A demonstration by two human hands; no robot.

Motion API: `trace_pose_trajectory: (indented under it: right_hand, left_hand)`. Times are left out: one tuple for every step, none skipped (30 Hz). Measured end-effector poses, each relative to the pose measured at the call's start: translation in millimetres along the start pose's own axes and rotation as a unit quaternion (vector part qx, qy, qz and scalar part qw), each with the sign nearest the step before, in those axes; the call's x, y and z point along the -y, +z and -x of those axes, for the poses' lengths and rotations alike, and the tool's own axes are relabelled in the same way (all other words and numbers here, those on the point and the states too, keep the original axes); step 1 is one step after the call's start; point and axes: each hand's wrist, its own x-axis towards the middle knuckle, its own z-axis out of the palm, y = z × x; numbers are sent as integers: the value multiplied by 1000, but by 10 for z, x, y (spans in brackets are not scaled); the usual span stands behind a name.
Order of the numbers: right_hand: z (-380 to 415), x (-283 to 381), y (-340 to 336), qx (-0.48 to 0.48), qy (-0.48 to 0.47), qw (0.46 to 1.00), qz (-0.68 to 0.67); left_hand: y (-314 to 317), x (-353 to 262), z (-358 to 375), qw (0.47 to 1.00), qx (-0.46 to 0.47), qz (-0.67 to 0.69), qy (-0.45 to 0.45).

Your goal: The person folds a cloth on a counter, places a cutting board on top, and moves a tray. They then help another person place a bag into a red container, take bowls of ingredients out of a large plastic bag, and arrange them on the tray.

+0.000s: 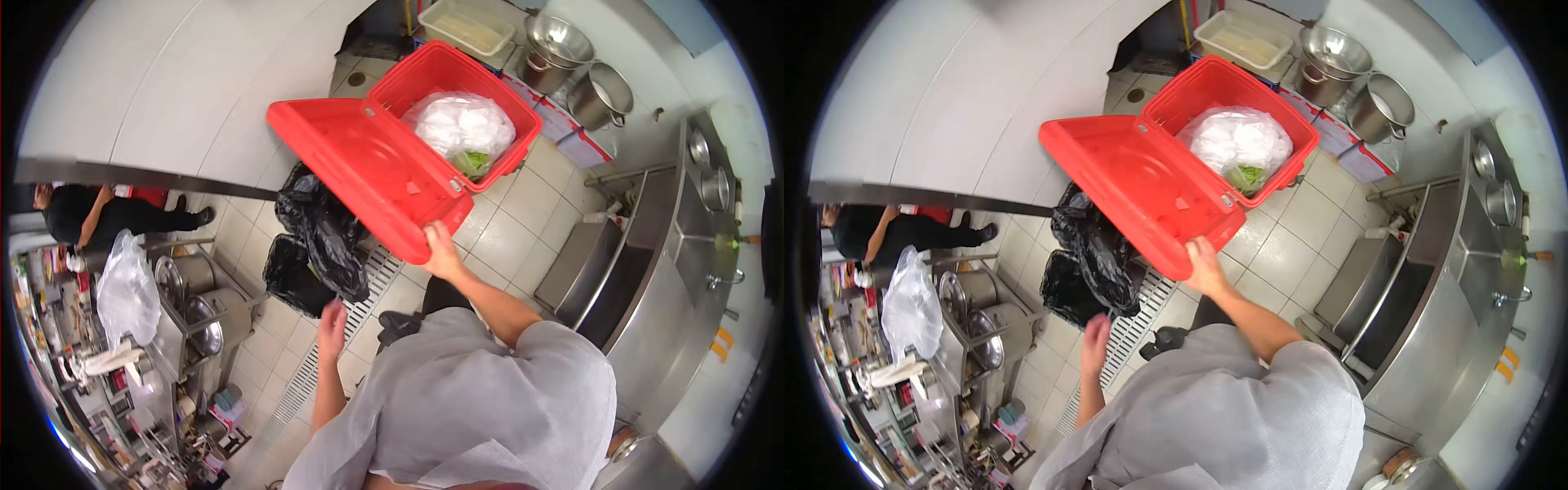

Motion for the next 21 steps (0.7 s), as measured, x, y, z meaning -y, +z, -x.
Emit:
trace_pose_trajectory:
  right_hand:
    - [-48, 44, 88, -8, 5, 1000, -11]
    - [-17, 79, 208, -7, 20, 1000, -9]
    - [25, 114, 338, -6, 34, 999, -8]
    - [20, 185, 407, -32, 40, 999, -16]
    - [33, 216, 379, -49, 43, 998, -22]
    - [28, 239, 336, -44, 46, 998, -26]
    - [-10, 274, 305, -28, 40, 998, -47]
    - [-30, 244, 262, -16, 34, 997, -65]
    - [-13, 164, 248, 21, 40, 996, -75]
    - [-51, 59, 142, 78, 17, 986, -147]
    - [-79, -85, -3, 132, -6, 967, -218]
    - [-202, -359, -150, 208, -27, 922, -326]
    - [-319, -784, -215, 157, -42, 953, -256]
    - [-397, -1305, -316, 96, 101, 971, -195]
    - [-472, -1933, -322, -106, 203, 968, -99]
    - [-936, -2133, -1061, -54, 363, 912, -183]
    - [-770, -3320, -758, -190, 372, 908, 18]
    - [-814, -4043, -869, -189, 497, 844, 70]
    - [-919, -4483, -950, -288, 514, 807, 49]
    - [-1077, -4613, -1088, -279, 542, 790, 62]
    - [-1216, -4819, -1048, -250, 560, 786, 79]
  left_hand:
    - [121, -181, -436, 998, 0, 12, 64]
    - [289, -607, -762, 996, -35, 85, -7]
    - [466, -1040, -1021, 982, -72, 155, -77]
    - [627, -1230, -1296, 977, -65, 170, -115]
    - [819, -1345, -1502, 967, -63, 190, -160]
    - [941, -1205, -1723, 992, 7, 124, -19]
    - [1074, -1233, -1747, 993, -96, -68, -19]
    - [1123, -1299, -1752, 994, -99, -53, -9]
    - [1162, -1361, -1748, 994, -103, -37, 3]
    - [1197, -1319, -1813, 990, -120, 72, -2]
    - [1182, -1200, -1910, 979, -126, 153, -46]
    - [1147, -1072, -1998, 973, -143, 160, -82]
    - [1105, -945, -2045, 966, -160, 166, -120]
    - [1057, -832, -2010, 959, -175, 170, -144]
    - [1011, -694, -2000, 952, -187, 175, -165]
    - [901, -441, -1992, 957, -161, 193, -148]
    - [818, -208, -1986, 958, -137, 209, -138]
    - [790, -157, -1969, 944, -141, 255, -156]
    - [703, 20, -1969, 934, -89, 307, -161]
    - [632, 136, -1964, 910, -74, 361, -187]
    - [590, 188, -1962, 884, -59, 414, -211]
